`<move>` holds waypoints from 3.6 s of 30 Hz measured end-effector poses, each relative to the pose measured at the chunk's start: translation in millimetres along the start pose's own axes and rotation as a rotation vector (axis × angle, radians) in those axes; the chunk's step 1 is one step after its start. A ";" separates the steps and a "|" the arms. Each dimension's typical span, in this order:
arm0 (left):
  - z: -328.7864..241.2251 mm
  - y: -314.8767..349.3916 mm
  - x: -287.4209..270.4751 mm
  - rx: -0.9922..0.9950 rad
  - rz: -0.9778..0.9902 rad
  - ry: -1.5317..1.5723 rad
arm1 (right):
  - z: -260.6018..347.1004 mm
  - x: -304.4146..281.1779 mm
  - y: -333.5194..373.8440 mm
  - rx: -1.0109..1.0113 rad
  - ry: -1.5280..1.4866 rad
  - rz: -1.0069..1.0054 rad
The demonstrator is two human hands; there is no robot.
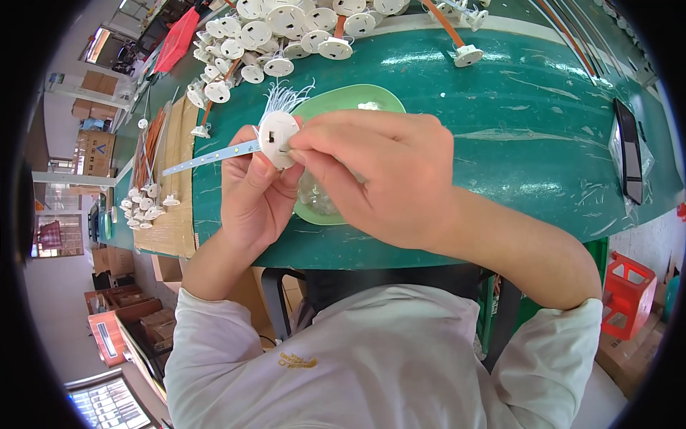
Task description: Assembling LED light strips onto circular plastic bases using small plastic ties.
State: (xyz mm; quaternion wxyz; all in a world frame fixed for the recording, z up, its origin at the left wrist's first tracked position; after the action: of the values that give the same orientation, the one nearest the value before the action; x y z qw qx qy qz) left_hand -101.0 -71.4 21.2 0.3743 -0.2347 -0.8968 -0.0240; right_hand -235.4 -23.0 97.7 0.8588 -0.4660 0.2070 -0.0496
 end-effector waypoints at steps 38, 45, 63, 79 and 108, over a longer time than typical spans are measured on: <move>-289.1 75.5 -144.1 -0.137 -0.624 -2.248 | -0.4 1.8 -7.1 -0.040 0.151 0.151; -271.7 113.4 -180.6 -0.403 -0.646 -2.503 | 13.7 4.6 -10.2 -0.205 0.252 0.231; -229.0 85.8 -124.4 0.211 -0.183 -2.522 | 6.1 8.3 -29.4 -0.202 0.298 0.220; -216.3 93.5 -148.6 0.183 -0.052 -2.308 | 22.9 28.0 -130.6 -0.360 0.529 0.270; -176.5 10.8 -64.2 0.220 -0.078 -1.097 | 5.7 72.5 -187.3 0.284 0.274 0.357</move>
State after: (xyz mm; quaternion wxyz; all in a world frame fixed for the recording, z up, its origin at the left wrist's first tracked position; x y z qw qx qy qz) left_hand 59.3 -126.3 102.8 -0.1261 -0.1390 -0.9653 0.1814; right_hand -147.1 -143.7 231.7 0.8748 -0.2856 0.3912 0.0113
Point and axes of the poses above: each hand's wrist, its own y-axis away from the middle knuckle, its own x-axis out of the palm, z = x × y, the point moved 10 cm from there along -y, towards the middle knuckle, and after that the axes turned 1 degree about y, right-handed, at the moved point
